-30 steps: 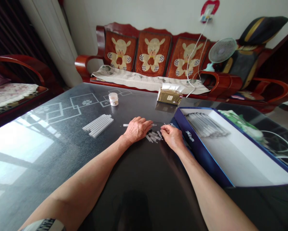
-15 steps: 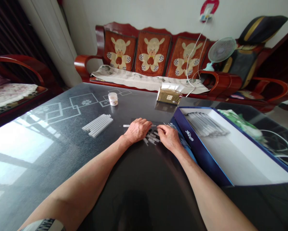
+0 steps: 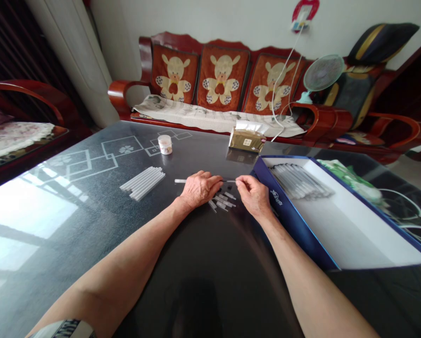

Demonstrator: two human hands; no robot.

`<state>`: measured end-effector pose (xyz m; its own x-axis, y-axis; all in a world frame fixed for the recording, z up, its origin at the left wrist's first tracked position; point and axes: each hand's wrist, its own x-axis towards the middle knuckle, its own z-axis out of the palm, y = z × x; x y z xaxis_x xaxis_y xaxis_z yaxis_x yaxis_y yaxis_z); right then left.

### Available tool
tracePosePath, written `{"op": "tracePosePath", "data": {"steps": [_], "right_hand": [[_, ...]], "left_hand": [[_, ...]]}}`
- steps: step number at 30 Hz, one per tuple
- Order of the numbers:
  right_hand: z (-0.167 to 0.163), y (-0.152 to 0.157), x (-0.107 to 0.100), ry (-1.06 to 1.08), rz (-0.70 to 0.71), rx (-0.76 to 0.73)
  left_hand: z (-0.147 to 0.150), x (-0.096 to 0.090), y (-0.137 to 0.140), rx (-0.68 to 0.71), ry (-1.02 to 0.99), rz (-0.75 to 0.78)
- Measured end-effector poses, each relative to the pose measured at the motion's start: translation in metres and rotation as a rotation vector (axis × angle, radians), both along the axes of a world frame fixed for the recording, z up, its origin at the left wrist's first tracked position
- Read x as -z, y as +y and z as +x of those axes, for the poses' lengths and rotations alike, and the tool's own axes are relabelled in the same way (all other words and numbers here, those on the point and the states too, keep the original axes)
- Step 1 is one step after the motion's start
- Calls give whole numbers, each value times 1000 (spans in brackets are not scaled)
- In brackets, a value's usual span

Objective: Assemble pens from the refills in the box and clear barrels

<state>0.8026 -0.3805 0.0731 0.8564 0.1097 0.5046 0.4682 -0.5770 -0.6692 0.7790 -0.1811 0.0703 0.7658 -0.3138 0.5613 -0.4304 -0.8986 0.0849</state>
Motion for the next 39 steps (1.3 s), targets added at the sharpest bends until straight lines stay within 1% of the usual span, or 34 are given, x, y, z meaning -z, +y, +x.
{"op": "tracePosePath", "data": {"steps": [2, 4, 7, 10, 12, 14, 16, 18, 21, 25, 30, 35, 37, 39], "right_hand": [[3, -6, 0, -46, -35, 84], [2, -6, 1, -145, -104, 100], [-9, 5, 2, -263, -265, -2], [-19, 16, 1, -228, -409, -96], [-22, 17, -1, -180, -453, -112], [-20, 13, -3, -149, -470, -67], [-16, 6, -5, -106, -502, 42], [-13, 0, -6, -28, -565, 152], [-11, -4, -5, 84, -646, 218], [-13, -2, -2, 105, -669, 255], [-10, -6, 3, 88, -659, 259], [-5, -15, 7, 110, -653, 339], [-5, -16, 6, 88, -625, 341], [-6, -13, 3, 13, -548, 277]], "left_hand": [[2, 1, 2, -67, -9, -15], [3, 1, 3, -85, -20, -12], [3, 1, 1, -39, -36, -3], [1, 0, -1, 29, -30, 14], [1, 0, 0, 61, -22, 32], [2, 2, 2, 48, -29, 32], [4, 3, 4, -7, -48, 16], [5, 4, 6, -54, -55, 5], [5, 4, 7, -58, -35, 12], [5, 3, 5, -38, -21, 16], [5, 4, 6, -35, -11, 3], [6, 5, 7, -35, -19, 5], [7, 5, 8, -20, -26, -1], [7, 4, 8, -3, -26, -19]]}}
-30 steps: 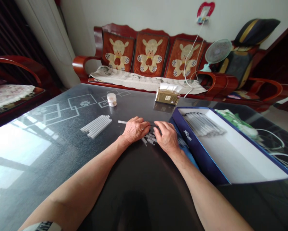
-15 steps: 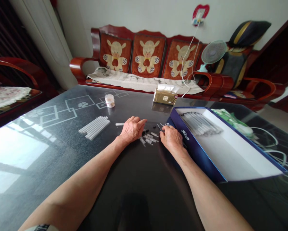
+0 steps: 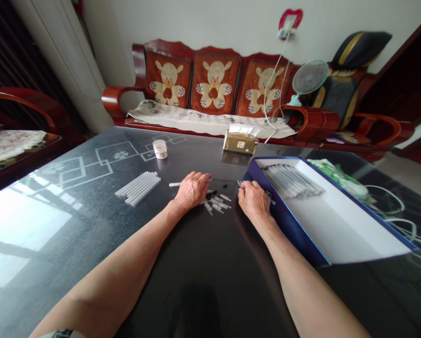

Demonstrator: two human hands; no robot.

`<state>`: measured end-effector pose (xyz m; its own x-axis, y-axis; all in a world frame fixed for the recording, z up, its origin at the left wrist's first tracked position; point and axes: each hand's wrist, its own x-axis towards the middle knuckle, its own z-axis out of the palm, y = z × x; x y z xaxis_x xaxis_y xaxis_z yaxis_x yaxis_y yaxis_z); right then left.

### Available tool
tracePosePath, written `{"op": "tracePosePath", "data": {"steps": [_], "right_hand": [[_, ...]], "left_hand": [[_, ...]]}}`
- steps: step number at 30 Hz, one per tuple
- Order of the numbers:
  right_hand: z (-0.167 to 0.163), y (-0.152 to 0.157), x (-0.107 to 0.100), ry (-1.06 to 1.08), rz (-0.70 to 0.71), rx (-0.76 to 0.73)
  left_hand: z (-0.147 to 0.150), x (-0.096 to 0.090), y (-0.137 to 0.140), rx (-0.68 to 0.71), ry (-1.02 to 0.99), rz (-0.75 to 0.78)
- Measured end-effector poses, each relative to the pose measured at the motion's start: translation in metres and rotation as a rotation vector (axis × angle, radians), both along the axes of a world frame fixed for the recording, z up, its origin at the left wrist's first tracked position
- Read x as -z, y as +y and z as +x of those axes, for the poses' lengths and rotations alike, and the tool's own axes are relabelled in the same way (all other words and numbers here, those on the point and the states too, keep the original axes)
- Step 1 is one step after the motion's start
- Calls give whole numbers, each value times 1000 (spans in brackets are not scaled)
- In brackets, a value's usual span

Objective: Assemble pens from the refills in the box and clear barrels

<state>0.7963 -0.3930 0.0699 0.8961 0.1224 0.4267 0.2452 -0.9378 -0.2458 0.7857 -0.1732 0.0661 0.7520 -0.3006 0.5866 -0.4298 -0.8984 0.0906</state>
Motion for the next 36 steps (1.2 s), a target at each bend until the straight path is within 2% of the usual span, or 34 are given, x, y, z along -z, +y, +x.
{"op": "tracePosePath", "data": {"steps": [4, 6, 10, 14, 19, 22, 25, 27, 30, 32, 34, 36], "right_hand": [[-5, 16, -5, -107, 260, -293], [-8, 25, -6, -71, 415, -358], [-11, 37, -3, 99, 711, -362], [-13, 42, -2, 263, 950, -334], [-9, 44, -7, 335, 1231, -254], [-3, 40, -8, 341, 1486, -203], [0, 37, -8, 427, 1644, -230], [-3, 39, -8, 506, 1659, -266], [-12, 46, -9, 644, 1597, -353], [-18, 49, -11, 724, 1546, -417], [-20, 49, -14, 739, 1541, -436], [-19, 48, -18, 685, 1585, -407]], "left_hand": [[-2, -3, -3, 47, 1, -26], [-4, -5, -5, 90, -5, -9], [-7, -6, -11, 169, -13, 42], [-10, -5, -16, 187, -7, 51], [-13, -12, -17, 185, -114, -56], [-13, -14, -16, 27, -168, -300], [-9, -11, -15, -103, -8, -640], [-6, -10, -14, -25, 173, -898], [-2, -14, -15, 227, 418, -1345], [-1, -19, -15, 358, 525, -1575], [0, -24, -15, 409, 559, -1663], [-1, -27, -16, 378, 507, -1579]]}}
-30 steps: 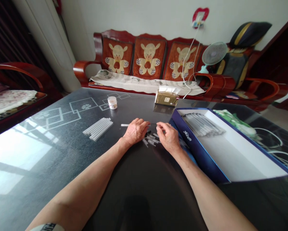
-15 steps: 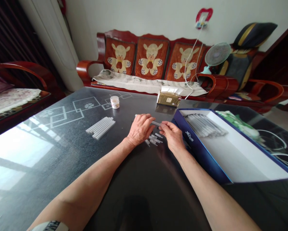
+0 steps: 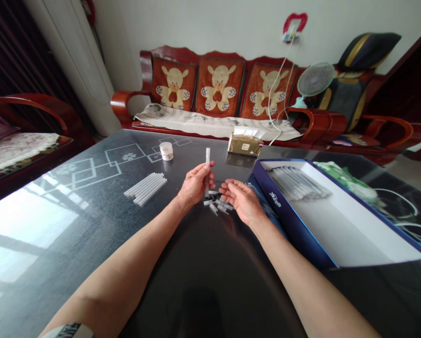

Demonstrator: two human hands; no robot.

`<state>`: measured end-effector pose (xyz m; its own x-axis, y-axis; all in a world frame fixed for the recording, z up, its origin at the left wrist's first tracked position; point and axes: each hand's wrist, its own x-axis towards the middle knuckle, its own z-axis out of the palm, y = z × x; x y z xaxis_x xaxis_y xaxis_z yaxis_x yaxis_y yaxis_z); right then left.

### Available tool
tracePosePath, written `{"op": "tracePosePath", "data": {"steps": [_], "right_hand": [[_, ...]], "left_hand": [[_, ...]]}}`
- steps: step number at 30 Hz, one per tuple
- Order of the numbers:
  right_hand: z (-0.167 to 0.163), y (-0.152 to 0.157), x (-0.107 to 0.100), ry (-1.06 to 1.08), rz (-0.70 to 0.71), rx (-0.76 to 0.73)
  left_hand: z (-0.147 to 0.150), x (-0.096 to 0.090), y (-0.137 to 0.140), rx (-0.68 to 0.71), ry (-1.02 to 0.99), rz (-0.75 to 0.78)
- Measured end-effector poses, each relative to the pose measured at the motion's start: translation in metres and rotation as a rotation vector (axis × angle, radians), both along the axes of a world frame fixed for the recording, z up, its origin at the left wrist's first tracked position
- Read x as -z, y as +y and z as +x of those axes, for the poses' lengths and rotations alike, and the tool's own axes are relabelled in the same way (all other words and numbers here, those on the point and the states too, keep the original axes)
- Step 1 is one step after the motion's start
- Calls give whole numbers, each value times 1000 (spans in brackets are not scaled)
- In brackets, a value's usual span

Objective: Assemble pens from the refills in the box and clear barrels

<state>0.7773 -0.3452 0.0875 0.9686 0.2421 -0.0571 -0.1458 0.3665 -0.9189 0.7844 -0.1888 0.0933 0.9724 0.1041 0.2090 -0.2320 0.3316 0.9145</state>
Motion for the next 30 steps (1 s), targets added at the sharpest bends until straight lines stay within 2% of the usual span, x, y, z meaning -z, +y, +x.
{"op": "tracePosePath", "data": {"steps": [2, 5, 7, 9, 11, 14, 19, 23, 25, 27, 30], "right_hand": [[3, -2, -3, -15, 45, 78], [6, -2, -4, -33, 120, 147], [7, 1, -2, -19, 163, 179], [6, 5, 1, 11, 202, 211], [5, 8, 5, 53, 241, 246], [4, 12, 9, 125, 291, 284], [4, 17, 13, 168, 286, 318], [17, 0, 11, 112, 245, 379], [27, -16, 10, 44, 194, 452], [34, -31, 11, -89, 32, 541], [35, -43, 17, -383, -434, 500]], "left_hand": [[-3, 1, -3, -97, -97, 271], [-11, 7, -12, -286, -274, 832], [-17, 12, -18, -371, -338, 1153], [-22, 14, -23, -395, -349, 1388], [-25, 14, -26, -401, -338, 1537], [-27, 11, -29, -424, -319, 1630], [-29, 9, -31, -418, -270, 1664], [-27, 10, -28, -351, -229, 1587], [-24, 10, -23, -366, -216, 1522], [-20, 10, -18, -426, -219, 1465], [-16, 11, -11, -496, -229, 1424]]}}
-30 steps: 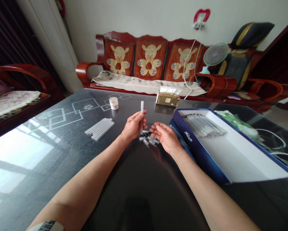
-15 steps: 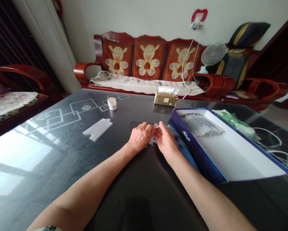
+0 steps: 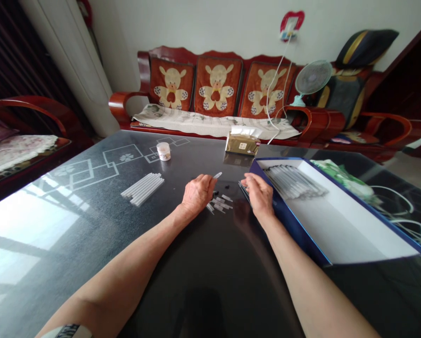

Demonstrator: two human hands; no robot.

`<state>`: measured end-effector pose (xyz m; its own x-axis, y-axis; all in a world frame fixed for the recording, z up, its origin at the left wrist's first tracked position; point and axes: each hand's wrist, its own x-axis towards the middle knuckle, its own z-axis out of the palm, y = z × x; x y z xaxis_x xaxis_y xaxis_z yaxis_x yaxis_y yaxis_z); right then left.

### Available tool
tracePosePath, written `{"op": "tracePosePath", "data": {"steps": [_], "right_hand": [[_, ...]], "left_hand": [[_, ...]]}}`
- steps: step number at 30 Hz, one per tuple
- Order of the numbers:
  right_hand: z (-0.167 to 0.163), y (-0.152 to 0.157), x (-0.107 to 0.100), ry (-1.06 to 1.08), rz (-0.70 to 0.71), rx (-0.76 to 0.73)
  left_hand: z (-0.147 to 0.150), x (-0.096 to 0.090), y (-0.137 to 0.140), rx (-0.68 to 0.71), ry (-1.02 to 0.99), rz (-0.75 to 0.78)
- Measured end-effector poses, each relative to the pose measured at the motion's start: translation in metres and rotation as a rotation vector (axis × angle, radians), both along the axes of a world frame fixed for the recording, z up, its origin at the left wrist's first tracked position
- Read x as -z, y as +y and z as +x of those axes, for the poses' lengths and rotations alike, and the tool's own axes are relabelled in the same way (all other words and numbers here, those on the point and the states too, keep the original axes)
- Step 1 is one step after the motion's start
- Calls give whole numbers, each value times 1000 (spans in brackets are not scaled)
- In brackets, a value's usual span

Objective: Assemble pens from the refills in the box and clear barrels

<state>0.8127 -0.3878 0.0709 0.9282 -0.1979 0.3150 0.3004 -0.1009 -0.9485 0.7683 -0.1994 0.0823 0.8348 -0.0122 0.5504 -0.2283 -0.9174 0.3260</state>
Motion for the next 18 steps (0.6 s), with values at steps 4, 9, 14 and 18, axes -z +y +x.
{"op": "tracePosePath", "data": {"steps": [4, 9, 14, 18], "right_hand": [[-10, 7, 10, -200, -586, -100], [-12, 13, 20, -278, -766, -175], [-11, 13, 21, -334, -813, -223], [-13, 15, 22, -370, -846, -213]], "left_hand": [[4, 2, 6, -15, 15, -17], [8, -4, 5, -60, 85, 10], [8, -22, 36, -155, 165, 113], [-1, -31, 105, -378, 217, 164]]}}
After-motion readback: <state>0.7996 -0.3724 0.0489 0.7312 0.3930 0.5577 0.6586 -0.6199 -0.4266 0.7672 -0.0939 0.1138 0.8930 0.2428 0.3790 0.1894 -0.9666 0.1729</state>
